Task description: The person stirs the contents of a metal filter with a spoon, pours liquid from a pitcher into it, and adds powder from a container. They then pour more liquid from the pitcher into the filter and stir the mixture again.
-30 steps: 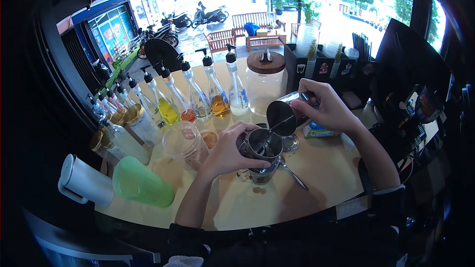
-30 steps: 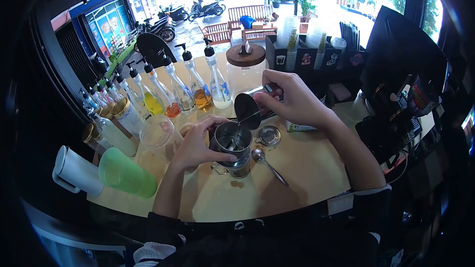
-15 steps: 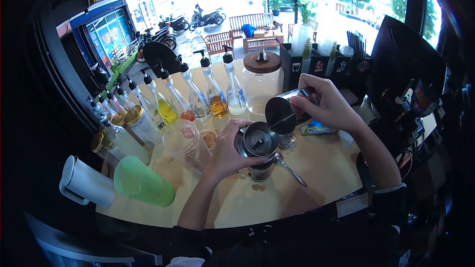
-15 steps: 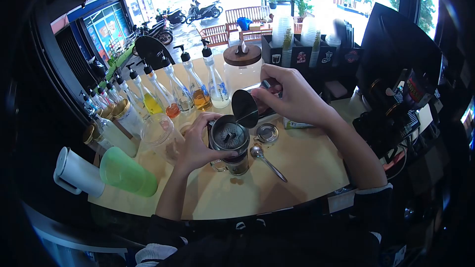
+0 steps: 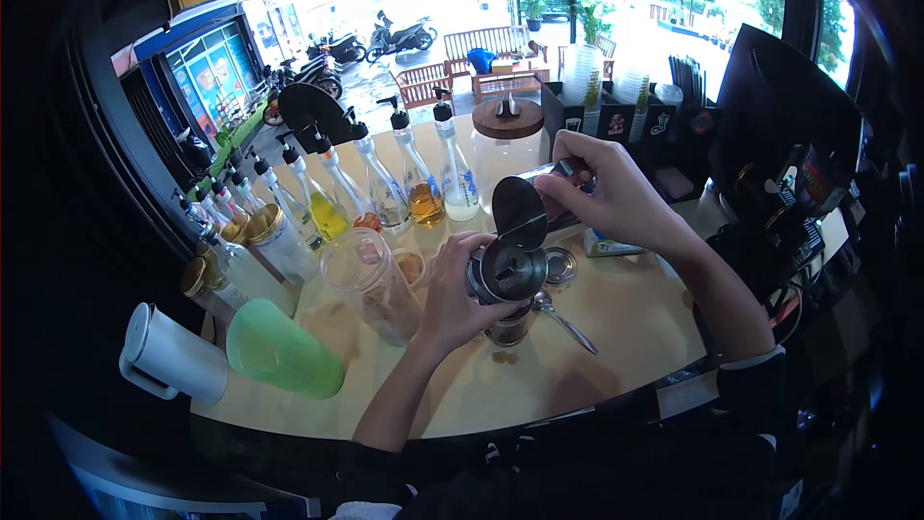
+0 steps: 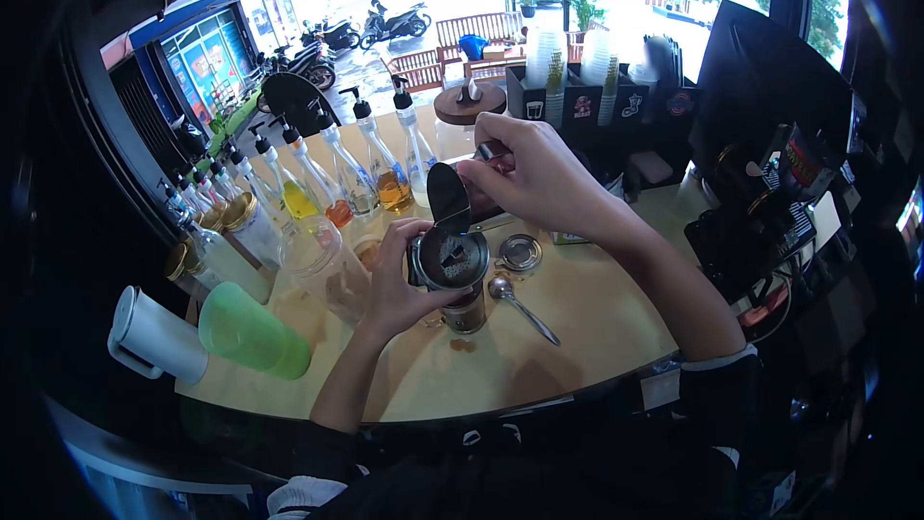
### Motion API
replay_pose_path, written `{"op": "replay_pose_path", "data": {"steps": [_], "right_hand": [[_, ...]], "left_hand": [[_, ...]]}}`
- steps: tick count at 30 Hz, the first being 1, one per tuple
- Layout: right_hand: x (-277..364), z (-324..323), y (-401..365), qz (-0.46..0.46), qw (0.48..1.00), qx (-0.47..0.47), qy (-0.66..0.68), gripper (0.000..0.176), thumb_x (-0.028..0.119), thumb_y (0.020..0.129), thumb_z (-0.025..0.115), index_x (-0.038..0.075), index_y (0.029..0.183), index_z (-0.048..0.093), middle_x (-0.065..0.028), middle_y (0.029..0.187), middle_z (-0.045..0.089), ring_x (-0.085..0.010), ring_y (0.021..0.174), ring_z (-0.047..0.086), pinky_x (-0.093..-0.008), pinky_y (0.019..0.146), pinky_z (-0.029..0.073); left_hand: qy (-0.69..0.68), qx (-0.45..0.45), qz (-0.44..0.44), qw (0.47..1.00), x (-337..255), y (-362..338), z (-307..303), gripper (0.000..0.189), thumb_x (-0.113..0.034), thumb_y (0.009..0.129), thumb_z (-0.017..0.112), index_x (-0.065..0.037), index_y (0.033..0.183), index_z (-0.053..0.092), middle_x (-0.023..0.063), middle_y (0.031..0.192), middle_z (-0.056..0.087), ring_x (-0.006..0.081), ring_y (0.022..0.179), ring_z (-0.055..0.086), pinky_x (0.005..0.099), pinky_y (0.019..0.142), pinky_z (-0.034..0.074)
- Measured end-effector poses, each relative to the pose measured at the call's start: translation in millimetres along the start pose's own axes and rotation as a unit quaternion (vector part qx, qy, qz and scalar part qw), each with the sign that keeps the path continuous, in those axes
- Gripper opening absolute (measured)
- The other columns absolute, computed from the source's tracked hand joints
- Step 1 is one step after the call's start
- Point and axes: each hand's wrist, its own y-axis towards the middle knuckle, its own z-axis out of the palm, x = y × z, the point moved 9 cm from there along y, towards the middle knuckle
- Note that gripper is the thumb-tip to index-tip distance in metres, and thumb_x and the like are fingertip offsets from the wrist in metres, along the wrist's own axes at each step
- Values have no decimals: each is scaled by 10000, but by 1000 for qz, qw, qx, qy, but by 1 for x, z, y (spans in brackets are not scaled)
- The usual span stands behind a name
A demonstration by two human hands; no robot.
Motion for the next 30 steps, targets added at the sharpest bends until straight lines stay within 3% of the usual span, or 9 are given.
{"op": "replay_pose_path", "data": {"steps": [3, 9, 11, 18, 21, 23, 30], "right_hand": [[1, 2, -1, 7, 1000, 6, 20, 286, 174, 899, 648, 18, 775, 444, -35, 677, 589, -27, 633, 491, -224, 527, 377], [10, -2, -8, 11, 1000, 6, -11, 309, 176, 882, 669, 20, 768, 427, -19, 634, 463, -51, 617, 418, -241, 532, 350], [7, -3, -11, 34, 999, 14, -23, 318, 176, 871, 680, 21, 770, 421, -19, 637, 410, -61, 622, 381, -251, 532, 335], [2, -5, -20, 47, 999, 8, -8, 298, 159, 875, 669, 17, 776, 426, -17, 649, 437, -51, 625, 383, -239, 533, 323], [2, -7, -23, 63, 997, -4, 33, 288, 151, 879, 662, 17, 778, 428, -17, 648, 469, -50, 624, 385, -238, 534, 324], [10, -7, -23, 38, 999, 8, 28, 240, 105, 911, 620, -50, 797, 478, -90, 692, 625, -67, 735, 639, -241, 573, 499], [7, -6, -25, 50, 998, 6, 38, 248, 108, 909, 625, -49, 795, 471, -85, 689, 614, -59, 720, 621, -245, 572, 496]], "left_hand": [[28, -1, 2, 1000, -2, -1, -1, 782, -238, 508, 918, -55, 1153, 515, 80, 1103, 537, 230, 1027, 568, 350, 909, 466], [53, -16, 30, 998, -8, -1, -6, 779, -221, 516, 905, -60, 1168, 510, 84, 1105, 534, 245, 1026, 562, 361, 903, 459], [62, -5, 11, 998, -3, -2, -6, 773, -276, 549, 878, -107, 1203, 501, 70, 1133, 535, 253, 1080, 542, 411, 965, 350], [110, 11, 9, 994, -7, 0, -11, 768, -283, 570, 859, -117, 1223, 490, 67, 1174, 514, 253, 1131, 498, 411, 983, 331], [136, -8, 41, 990, -17, 0, -15, 751, -246, 538, 875, -100, 1184, 520, 80, 1150, 517, 256, 1079, 537, 400, 931, 361], [141, -9, 42, 989, -19, 0, -16, 754, -238, 532, 871, -105, 1187, 520, 84, 1158, 517, 264, 1097, 524, 398, 928, 362], [151, -7, 48, 987, -19, -1, -16, 764, -235, 525, 871, -109, 1190, 518, 84, 1159, 519, 268, 1124, 509, 400, 930, 358]]}}
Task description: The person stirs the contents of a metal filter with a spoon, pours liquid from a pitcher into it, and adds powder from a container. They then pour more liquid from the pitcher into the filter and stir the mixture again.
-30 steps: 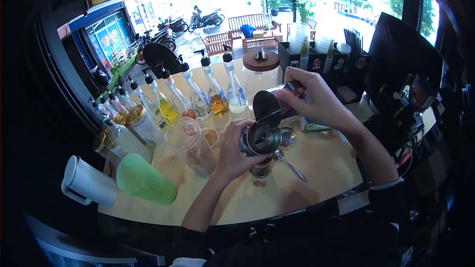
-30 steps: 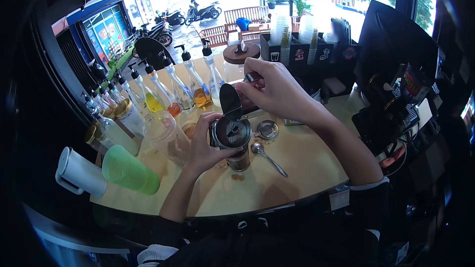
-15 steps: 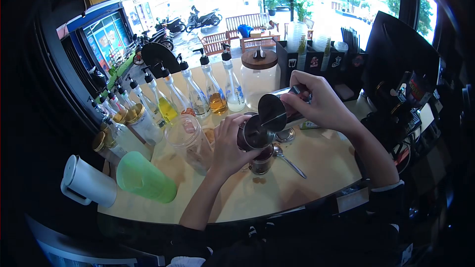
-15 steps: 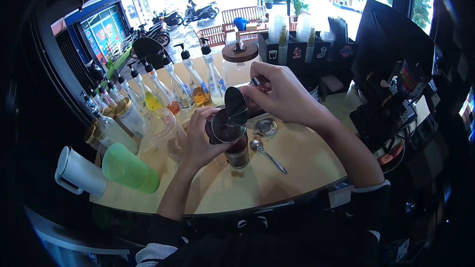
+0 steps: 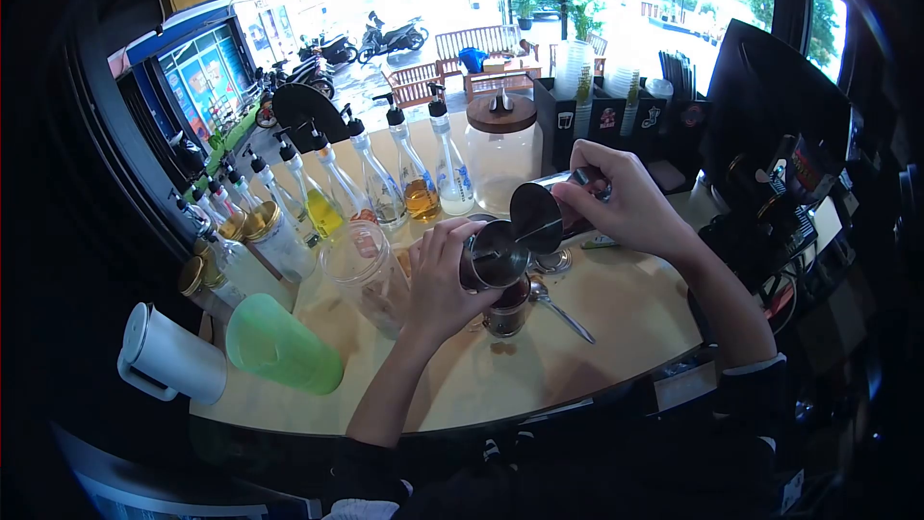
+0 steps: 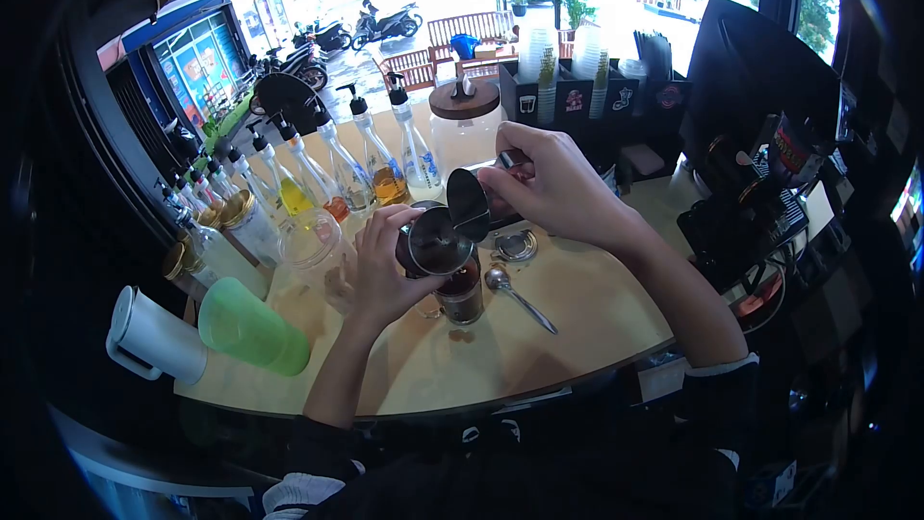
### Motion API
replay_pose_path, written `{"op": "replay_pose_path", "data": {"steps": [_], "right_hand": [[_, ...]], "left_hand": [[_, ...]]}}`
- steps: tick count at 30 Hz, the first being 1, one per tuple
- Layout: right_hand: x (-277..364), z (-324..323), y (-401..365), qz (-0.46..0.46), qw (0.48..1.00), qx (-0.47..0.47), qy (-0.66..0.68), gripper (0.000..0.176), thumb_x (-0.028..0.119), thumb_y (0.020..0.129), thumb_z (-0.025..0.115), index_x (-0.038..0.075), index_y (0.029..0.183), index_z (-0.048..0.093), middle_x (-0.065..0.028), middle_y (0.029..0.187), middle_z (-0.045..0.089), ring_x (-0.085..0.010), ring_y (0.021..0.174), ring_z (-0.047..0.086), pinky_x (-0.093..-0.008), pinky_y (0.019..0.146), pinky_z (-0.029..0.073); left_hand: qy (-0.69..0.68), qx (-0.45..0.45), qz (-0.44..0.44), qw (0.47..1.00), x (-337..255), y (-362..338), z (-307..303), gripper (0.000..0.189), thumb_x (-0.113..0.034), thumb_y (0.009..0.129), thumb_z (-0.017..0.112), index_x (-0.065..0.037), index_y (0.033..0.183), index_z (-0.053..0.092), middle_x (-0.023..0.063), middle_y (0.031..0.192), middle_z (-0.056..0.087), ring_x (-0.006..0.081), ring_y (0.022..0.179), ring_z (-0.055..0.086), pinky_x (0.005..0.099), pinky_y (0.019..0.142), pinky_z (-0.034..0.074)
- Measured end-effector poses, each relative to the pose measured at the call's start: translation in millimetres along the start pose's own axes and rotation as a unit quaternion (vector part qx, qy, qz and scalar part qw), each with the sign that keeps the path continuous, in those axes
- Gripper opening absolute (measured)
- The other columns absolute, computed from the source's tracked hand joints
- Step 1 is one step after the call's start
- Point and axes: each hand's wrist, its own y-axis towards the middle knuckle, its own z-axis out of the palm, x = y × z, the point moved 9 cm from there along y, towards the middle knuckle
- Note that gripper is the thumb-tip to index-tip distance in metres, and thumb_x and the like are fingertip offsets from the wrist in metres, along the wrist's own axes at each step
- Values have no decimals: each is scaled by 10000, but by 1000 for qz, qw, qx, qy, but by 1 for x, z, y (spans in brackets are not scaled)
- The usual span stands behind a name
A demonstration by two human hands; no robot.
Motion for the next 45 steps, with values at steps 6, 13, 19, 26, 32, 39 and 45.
{"op": "replay_pose_path", "data": {"steps": [6, 13, 19, 26, 32, 39, 45], "right_hand": [[0, 4, 0, 3, 1000, -3, 2, 248, 108, 901, 631, -49, 793, 474, -78, 676, 604, -61, 680, 601, -258, 567, 488], [-2, 2, 0, 7, 999, -29, -17, 277, 138, 887, 646, 27, 766, 422, -4, 620, 488, -33, 594, 375, -222, 510, 316], [-12, -5, -1, 49, 996, -72, -14, 283, 133, 881, 656, 16, 756, 430, 21, 599, 401, -33, 584, 345, -233, 501, 317], [-52, -19, -9, 62, 988, -135, 47, 291, 148, 878, 669, 19, 730, 454, 42, 597, 396, -16, 582, 341, -216, 503, 318], [-78, -31, -36, 96, 973, -179, 107, 269, 177, 902, 656, 48, 740, 483, 59, 636, 459, 13, 591, 393, -188, 507, 324], [-139, -33, -91, 114, 955, -236, 136, 179, 132, 918, 623, 61, 803, 506, 28, 695, 532, -22, 621, 469, -204, 531, 373], [-213, -11, -151, 184, 921, -291, 183, 220, 168, 946, 587, 105, 777, 461, 49, 666, 479, -30, 592, 452, -202, 541, 340]], "left_hand": [[5, 4, -4, 1000, -2, 0, 0, 757, -242, 532, 870, -109, 1189, 519, 78, 1147, 525, 263, 1120, 515, 396, 932, 358], [12, 5, -7, 1000, -3, 0, -2, 745, -290, 534, 868, -114, 1175, 533, 59, 1129, 535, 244, 1107, 529, 396, 931, 354], [8, 5, -24, 1000, 0, 0, -3, 750, -338, 525, 879, -99, 1157, 552, 49, 1102, 556, 227, 1063, 561, 383, 917, 369], [-33, 1, -54, 998, 9, 3, -1, 749, -380, 541, 889, -45, 1130, 569, 85, 1072, 583, 247, 997, 603, 389, 885, 439], [-64, 24, -85, 994, 15, 6, 4, 744, -338, 545, 898, -24, 1132, 566, 112, 1093, 582, 258, 1022, 601, 371, 918, 473], [-104, 33, -142, 984, 19, 8, -2, 726, -286, 574, 896, -34, 1163, 555, 94, 1125, 580, 231, 1068, 578, 365, 951, 446], [-120, 32, -169, 978, 28, 0, 2, 737, -323, 602, 889, -50, 1198, 552, 75, 1141, 580, 208, 1077, 571, 361, 925, 441]]}}
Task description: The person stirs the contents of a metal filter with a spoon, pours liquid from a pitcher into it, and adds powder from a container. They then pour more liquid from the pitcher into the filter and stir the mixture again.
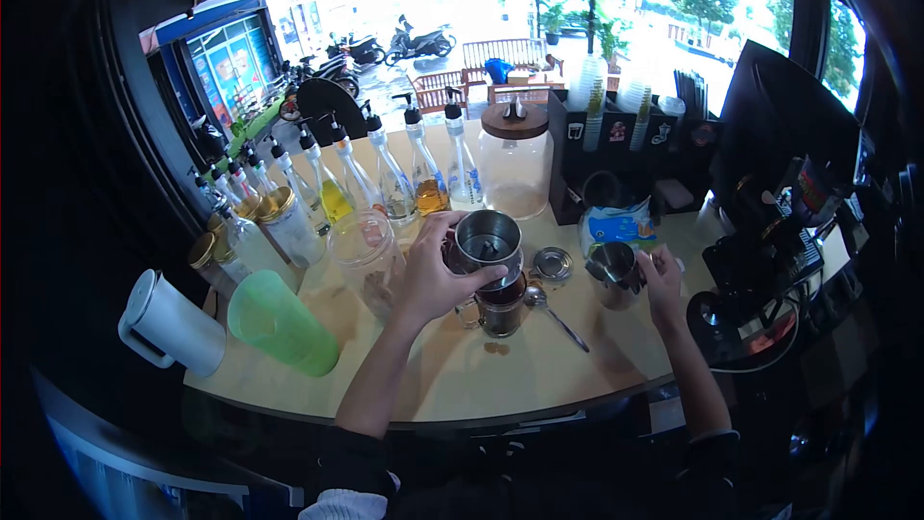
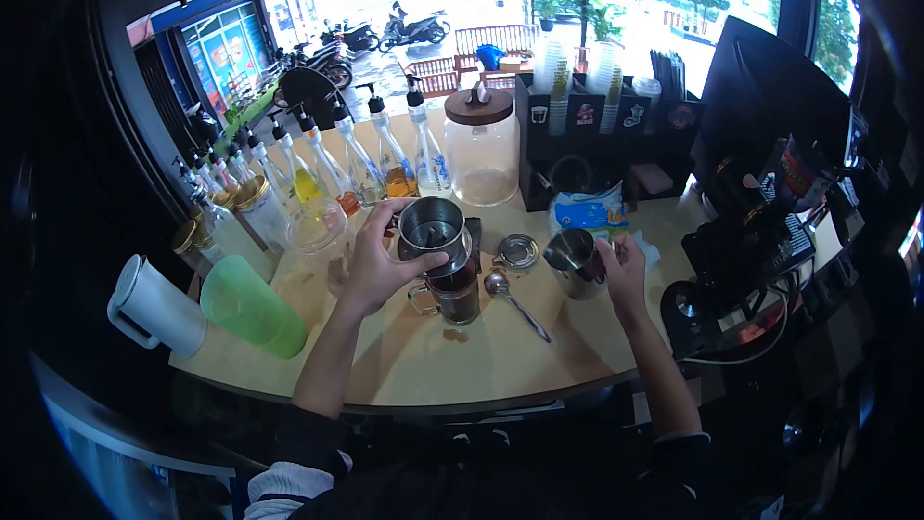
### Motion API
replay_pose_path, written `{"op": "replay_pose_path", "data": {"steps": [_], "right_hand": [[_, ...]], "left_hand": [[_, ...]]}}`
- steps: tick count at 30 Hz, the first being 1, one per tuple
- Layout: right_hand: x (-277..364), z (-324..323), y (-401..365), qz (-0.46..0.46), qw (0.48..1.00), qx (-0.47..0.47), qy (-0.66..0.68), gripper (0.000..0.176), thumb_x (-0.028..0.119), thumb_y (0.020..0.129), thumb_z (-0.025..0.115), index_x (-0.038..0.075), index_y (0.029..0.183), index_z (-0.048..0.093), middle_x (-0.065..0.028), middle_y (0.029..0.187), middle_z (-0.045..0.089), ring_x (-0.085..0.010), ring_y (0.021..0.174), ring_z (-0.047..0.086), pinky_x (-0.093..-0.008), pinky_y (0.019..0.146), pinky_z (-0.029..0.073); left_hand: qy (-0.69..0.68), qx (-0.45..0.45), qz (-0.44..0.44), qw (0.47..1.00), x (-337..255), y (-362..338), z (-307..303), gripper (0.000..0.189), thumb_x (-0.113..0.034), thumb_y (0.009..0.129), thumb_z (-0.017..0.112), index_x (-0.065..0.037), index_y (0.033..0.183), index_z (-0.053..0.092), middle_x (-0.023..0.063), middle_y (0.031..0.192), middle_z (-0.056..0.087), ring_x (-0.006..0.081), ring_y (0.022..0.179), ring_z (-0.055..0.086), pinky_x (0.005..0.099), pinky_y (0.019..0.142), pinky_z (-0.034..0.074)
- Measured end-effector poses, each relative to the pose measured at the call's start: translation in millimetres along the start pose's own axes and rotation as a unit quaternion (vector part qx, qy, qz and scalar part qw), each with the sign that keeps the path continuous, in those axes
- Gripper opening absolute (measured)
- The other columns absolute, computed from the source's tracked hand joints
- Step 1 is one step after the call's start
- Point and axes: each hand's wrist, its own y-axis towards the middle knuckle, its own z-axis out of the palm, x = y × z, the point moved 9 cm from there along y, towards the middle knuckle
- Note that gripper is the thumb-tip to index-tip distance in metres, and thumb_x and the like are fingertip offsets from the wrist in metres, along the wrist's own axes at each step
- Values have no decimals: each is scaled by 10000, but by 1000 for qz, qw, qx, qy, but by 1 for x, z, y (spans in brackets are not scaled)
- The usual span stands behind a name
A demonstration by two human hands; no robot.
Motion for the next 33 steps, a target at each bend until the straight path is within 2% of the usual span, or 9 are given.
{"op": "replay_pose_path", "data": {"steps": [3, 12, 15, 19, 25, 27, 33], "right_hand": [[-39, -12, -7, -3, 996, -16, 84, 175, 134, 942, 592, 85, 809, 489, 15, 700, 554, -51, 584, 512, -211, 519, 373], [-72, -10, -18, 24, 984, -91, 151, 238, 133, 953, 578, 107, 764, 435, 10, 663, 524, -59, 562, 501, -214, 531, 382], [-113, -16, -16, 39, 974, -98, 200, 239, 116, 955, 567, 101, 760, 430, 12, 657, 511, -58, 572, 480, -221, 541, 389], [-101, -14, -22, 30, 981, -80, 176, 214, 156, 956, 564, 103, 778, 458, -1, 669, 497, -91, 591, 493, -250, 570, 428], [-87, -9, -28, 35, 983, -60, 171, 214, 162, 963, 544, 109, 770, 468, 17, 681, 484, -79, 644, 492, -246, 595, 400], [-83, -7, -30, 40, 982, -63, 171, 257, 130, 982, 520, 108, 740, 436, 33, 651, 455, -47, 604, 417, -213, 576, 337], [-78, -4, -33, 43, 985, -52, 161, 251, 143, 983, 518, 103, 747, 444, 34, 670, 455, -44, 622, 411, -211, 590, 340]], "left_hand": [[-15, 17, -7, 1000, 7, -5, 7, 751, -348, 611, 886, -53, 1212, 549, 69, 1146, 579, 201, 1077, 570, 357, 925, 439], [-15, 16, -26, 999, 16, -10, 15, 767, -363, 627, 880, -53, 1239, 537, 63, 1154, 577, 190, 1074, 565, 351, 928, 440], [-21, 20, -36, 999, 19, -11, 17, 782, -361, 626, 882, -54, 1251, 527, 70, 1166, 575, 190, 1073, 563, 354, 940, 441], [-41, 28, -44, 998, 23, -13, 22, 814, -387, 612, 888, -37, 1248, 518, 97, 1171, 575, 207, 1080, 574, 359, 942, 460], [-58, 21, -45, 997, 32, -14, 26, 833, -414, 590, 897, -33, 1233, 529, 95, 1151, 589, 198, 1051, 591, 343, 917, 474], [-59, 28, -52, 997, 34, -16, 29, 835, -413, 587, 899, -35, 1233, 530, 89, 1141, 593, 193, 1044, 593, 339, 914, 473], [-64, 32, -47, 996, 34, -16, 30, 833, -395, 572, 907, -40, 1231, 541, 79, 1127, 600, 190, 1051, 592, 336, 921, 472]]}}
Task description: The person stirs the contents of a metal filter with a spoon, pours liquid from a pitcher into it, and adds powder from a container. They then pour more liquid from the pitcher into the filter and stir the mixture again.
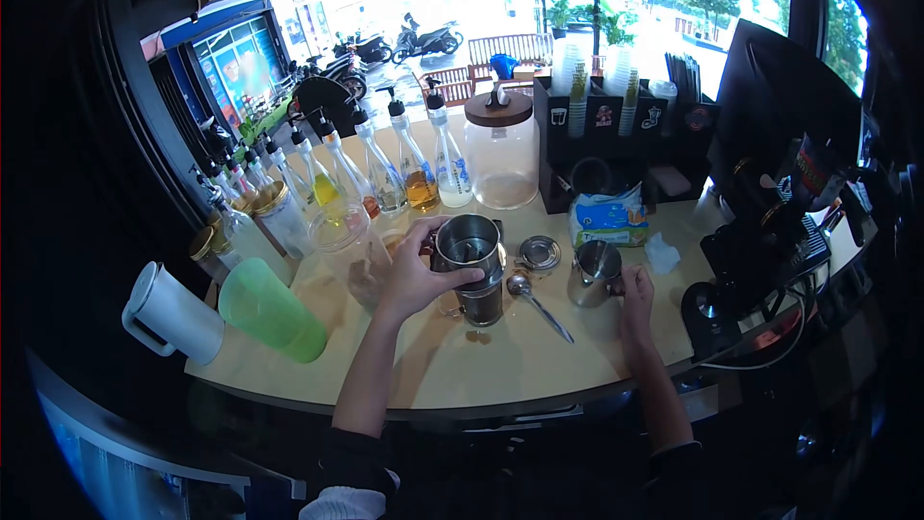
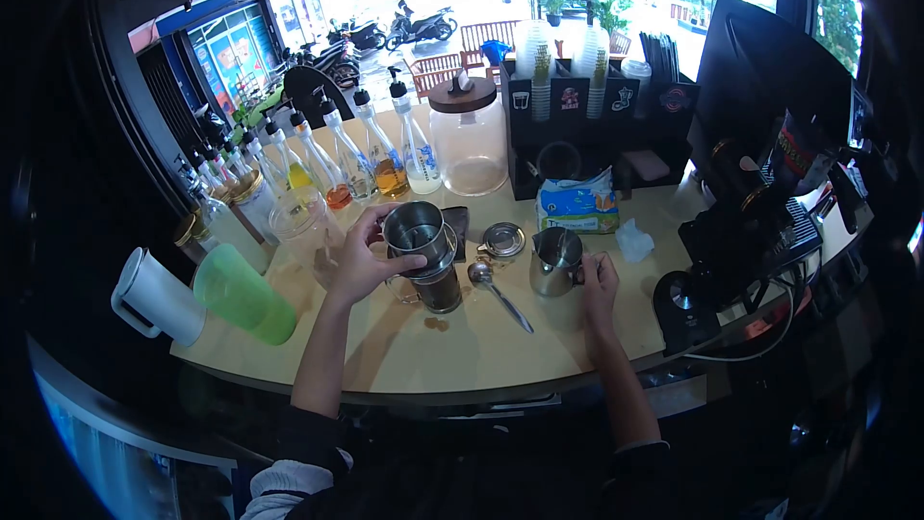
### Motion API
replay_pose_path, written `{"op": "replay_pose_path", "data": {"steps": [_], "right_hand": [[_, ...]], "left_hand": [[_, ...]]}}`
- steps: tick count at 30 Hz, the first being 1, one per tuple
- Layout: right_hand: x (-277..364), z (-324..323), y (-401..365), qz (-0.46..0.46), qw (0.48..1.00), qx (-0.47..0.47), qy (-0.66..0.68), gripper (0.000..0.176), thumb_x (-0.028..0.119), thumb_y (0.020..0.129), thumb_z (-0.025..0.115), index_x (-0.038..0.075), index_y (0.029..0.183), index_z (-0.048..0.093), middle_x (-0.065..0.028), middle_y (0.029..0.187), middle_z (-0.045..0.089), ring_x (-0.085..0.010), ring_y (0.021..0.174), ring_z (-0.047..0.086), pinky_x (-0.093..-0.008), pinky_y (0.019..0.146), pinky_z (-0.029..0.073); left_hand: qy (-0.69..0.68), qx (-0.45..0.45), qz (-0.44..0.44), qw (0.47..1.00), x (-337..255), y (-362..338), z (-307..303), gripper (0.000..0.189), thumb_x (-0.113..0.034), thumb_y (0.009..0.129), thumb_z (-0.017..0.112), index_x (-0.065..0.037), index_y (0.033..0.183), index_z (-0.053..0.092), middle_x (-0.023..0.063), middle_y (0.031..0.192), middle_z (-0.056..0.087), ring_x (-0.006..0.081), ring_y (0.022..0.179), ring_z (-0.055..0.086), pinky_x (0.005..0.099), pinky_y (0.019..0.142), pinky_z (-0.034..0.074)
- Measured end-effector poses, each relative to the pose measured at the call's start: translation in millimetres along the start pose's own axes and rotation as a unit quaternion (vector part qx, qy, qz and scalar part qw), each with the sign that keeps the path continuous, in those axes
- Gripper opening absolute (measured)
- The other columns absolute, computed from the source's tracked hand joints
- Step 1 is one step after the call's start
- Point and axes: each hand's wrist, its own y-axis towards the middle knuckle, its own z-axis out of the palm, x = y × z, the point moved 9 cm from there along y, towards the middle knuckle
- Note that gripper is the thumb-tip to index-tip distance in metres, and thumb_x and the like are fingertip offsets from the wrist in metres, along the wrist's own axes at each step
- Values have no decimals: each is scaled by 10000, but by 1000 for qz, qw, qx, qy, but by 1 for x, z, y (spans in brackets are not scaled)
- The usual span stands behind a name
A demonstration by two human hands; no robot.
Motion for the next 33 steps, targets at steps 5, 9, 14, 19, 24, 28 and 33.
{"op": "replay_pose_path", "data": {"steps": [5, 9, 14, 19, 24, 28, 33], "right_hand": [[-2, 1, 1, -6, 1000, 15, -14, 231, 178, 975, 517, 111, 762, 457, 28, 684, 464, -67, 637, 431, -233, 617, 358], [0, 2, 0, -2, 1000, 7, -1, 248, 139, 984, 506, 95, 748, 442, 30, 680, 454, -44, 636, 414, -209, 603, 352], [-1, 0, 0, -1, 1000, 0, -26, 224, 133, 984, 504, 90, 771, 450, 32, 685, 453, -44, 640, 428, -208, 605, 358], [-2, -4, 2, -23, 999, -5, -25, 114, 139, 975, 518, 69, 891, 483, 10, 785, 477, -58, 675, 441, -219, 626, 371], [43, -29, 3, -213, 960, -126, -133, 139, 110, 933, 519, 28, 1039, 479, -60, 979, 467, -134, 851, 443, -290, 767, 384], [145, 33, -6, -362, 911, -101, -172, 161, 85, 899, 538, 23, 1033, 474, -69, 979, 465, -152, 882, 430, -298, 802, 372], [207, 222, -49, -433, 827, 247, -259, 148, 79, 855, 588, 9, 968, 522, -132, 972, 534, -268, 892, 543, -366, 798, 441]], "left_hand": [[42, 15, 13, 999, -12, -5, 0, 811, -301, 573, 914, -72, 1250, 529, 61, 1147, 598, 171, 1060, 579, 335, 931, 457], [60, 29, -1, 998, -12, -7, 4, 834, -321, 565, 914, -80, 1260, 522, 60, 1155, 589, 172, 1060, 564, 342, 941, 444], [41, 40, -11, 998, -5, -9, 5, 928, -356, 561, 910, -104, 1332, 460, 75, 1238, 538, 194, 1120, 525, 358, 972, 408], [28, -64, 86, 994, -17, -19, -19, 934, -369, 614, 879, -78, 1365, 407, 91, 1292, 489, 214, 1181, 485, 385, 993, 373], [42, -255, 244, 935, -23, -59, -87, 795, -312, 749, 776, -4, 1354, 365, 103, 1218, 495, 224, 1129, 490, 363, 946, 368], [24, -382, 278, 881, 6, -94, -132, 746, -233, 759, 742, -7, 1351, 348, 117, 1219, 474, 232, 1070, 482, 373, 915, 384], [-1, -297, 84, 951, 95, -78, -121, 1180, -367, 586, 882, -24, 1447, 153, 155, 1345, 357, 271, 1278, 354, 434, 1034, 332]]}}
